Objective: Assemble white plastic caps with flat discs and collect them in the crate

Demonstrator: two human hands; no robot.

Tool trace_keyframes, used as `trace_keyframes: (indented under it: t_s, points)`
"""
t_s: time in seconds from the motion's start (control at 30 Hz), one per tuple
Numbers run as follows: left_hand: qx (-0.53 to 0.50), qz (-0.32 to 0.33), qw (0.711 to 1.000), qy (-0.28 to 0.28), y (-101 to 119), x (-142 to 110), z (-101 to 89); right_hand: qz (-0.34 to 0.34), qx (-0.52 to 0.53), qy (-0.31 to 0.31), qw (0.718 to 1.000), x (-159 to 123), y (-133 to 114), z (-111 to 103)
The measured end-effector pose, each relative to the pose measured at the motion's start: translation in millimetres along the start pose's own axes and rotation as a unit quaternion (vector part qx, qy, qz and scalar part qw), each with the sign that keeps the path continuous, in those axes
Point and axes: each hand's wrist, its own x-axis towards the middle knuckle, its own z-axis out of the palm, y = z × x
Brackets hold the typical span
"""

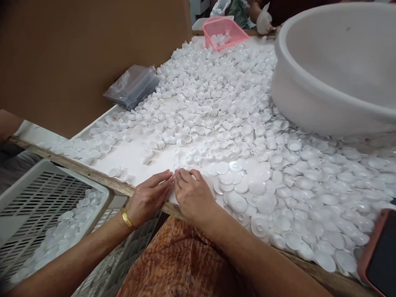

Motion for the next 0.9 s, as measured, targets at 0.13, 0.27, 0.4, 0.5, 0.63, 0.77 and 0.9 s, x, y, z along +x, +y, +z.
trace_keyframes:
  t_s: [0.13, 0.27, 0.4, 0.5, 0.63, 0.77, 0.9]
  points:
    - [0.002, -0.01, 1.0, -0.015, 22.9, -2.3, -8.1, 0.032, 0.043, 0.008, 0.999, -15.8, -2.9, -9.3]
    - [-0.039, -0.002, 0.999, -0.029, 45.2, 2.0, -12.6, 0.15, 0.066, 0.047, 0.985, -43.8, 20.1, -26.9]
    - [-0.047, -0.025, 0.998, 0.019, 49.5, 30.0, -1.3, 0.254, -0.031, 0.02, 0.967, -49.4, 64.7, -35.8]
    - [-0.037, -0.04, 0.998, 0.027, 41.3, 47.9, 8.3, 0.25, -0.075, -0.037, 0.965, -43.2, 85.2, -38.2]
    - [-0.004, -0.068, 0.997, 0.042, 19.3, 47.7, 9.2, 0.255, -0.066, 0.009, 0.965, -39.6, 83.0, -44.9]
    - [0.031, -0.053, 0.998, 0.011, 6.4, 39.1, 8.4, 0.204, 0.014, 0.048, 0.978, -25.1, 61.2, -39.7]
    - [0.02, -0.063, 0.998, -0.001, 12.2, 33.9, 9.5, 0.112, -0.033, 0.022, 0.993, -2.7, 40.8, -16.6]
